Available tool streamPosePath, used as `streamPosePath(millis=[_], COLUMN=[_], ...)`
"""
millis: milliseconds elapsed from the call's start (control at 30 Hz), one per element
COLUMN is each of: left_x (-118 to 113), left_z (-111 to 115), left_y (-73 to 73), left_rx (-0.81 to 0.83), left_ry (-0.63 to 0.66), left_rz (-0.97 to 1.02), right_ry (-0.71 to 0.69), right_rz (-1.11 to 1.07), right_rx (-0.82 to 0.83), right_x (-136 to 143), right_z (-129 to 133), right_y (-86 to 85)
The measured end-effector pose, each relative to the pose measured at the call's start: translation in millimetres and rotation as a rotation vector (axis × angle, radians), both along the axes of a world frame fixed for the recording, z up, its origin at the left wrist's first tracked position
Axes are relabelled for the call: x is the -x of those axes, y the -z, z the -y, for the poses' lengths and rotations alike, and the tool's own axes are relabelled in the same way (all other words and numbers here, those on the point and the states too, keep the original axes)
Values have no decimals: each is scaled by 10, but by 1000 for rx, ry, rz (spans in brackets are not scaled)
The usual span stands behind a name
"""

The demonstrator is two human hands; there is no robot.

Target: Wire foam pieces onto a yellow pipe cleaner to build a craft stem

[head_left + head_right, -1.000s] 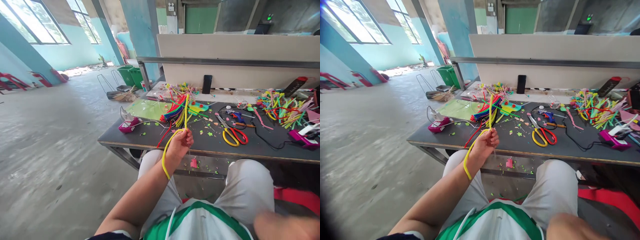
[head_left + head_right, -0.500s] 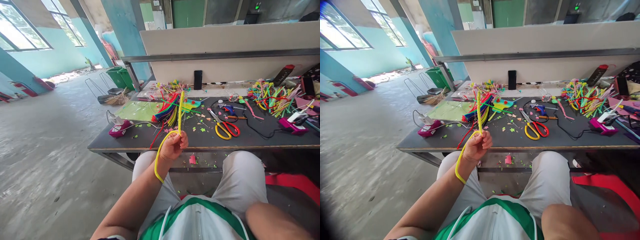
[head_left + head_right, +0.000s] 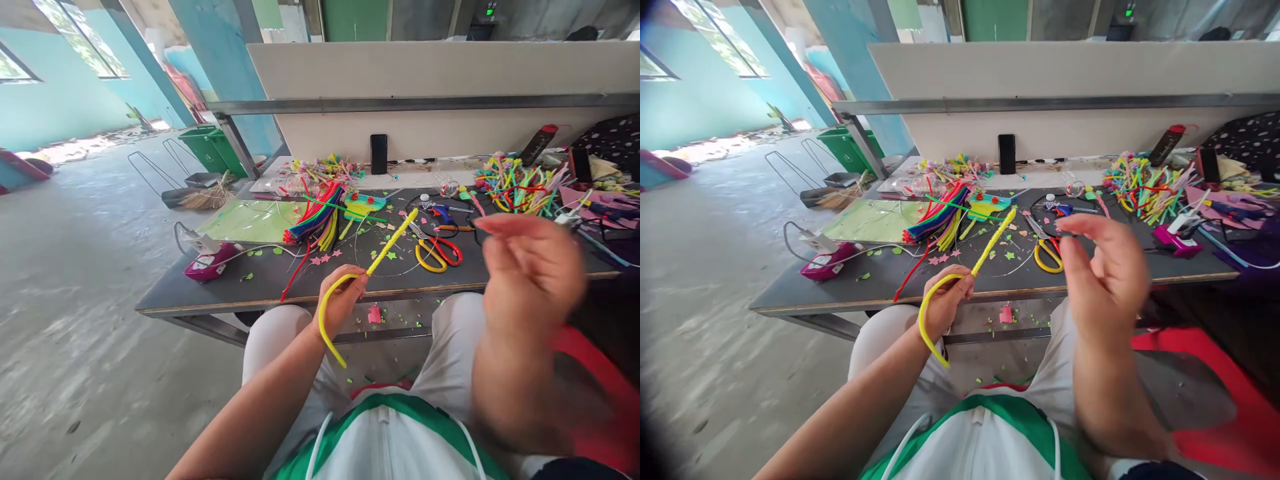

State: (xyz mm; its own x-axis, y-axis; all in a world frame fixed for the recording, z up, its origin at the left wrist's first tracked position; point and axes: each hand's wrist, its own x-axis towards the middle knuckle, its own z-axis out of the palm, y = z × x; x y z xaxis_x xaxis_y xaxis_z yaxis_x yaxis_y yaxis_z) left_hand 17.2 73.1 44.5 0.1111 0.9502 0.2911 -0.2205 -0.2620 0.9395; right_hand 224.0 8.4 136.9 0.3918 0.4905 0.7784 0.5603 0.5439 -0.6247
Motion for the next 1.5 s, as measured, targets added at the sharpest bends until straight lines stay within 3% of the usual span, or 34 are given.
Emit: streamPosePath(millis=[200,667,867,1033,1167,1500], left_x=[-20,-65,-51,-66,-82,-80], left_z=[-2,4,-12,-1,8,-26], left_y=[31,95,132,130,157,297], left_rx=[-18,-6,-1,-3,18,-106], left_ry=[14,63,68,58,58,92], left_rz=[-67,-93,-116,-127,-139,-367], right_ry=[153,316,322,203,187,209], right_rz=[366,444,428,372,365,466], right_rx=[116,122,92,139,116,119], right_x=[-135,-111,-120,-174,-194,-137], right_z=[-391,-543,-574,-571,-573,-616], right_y=[168,335,371,339,307,345])
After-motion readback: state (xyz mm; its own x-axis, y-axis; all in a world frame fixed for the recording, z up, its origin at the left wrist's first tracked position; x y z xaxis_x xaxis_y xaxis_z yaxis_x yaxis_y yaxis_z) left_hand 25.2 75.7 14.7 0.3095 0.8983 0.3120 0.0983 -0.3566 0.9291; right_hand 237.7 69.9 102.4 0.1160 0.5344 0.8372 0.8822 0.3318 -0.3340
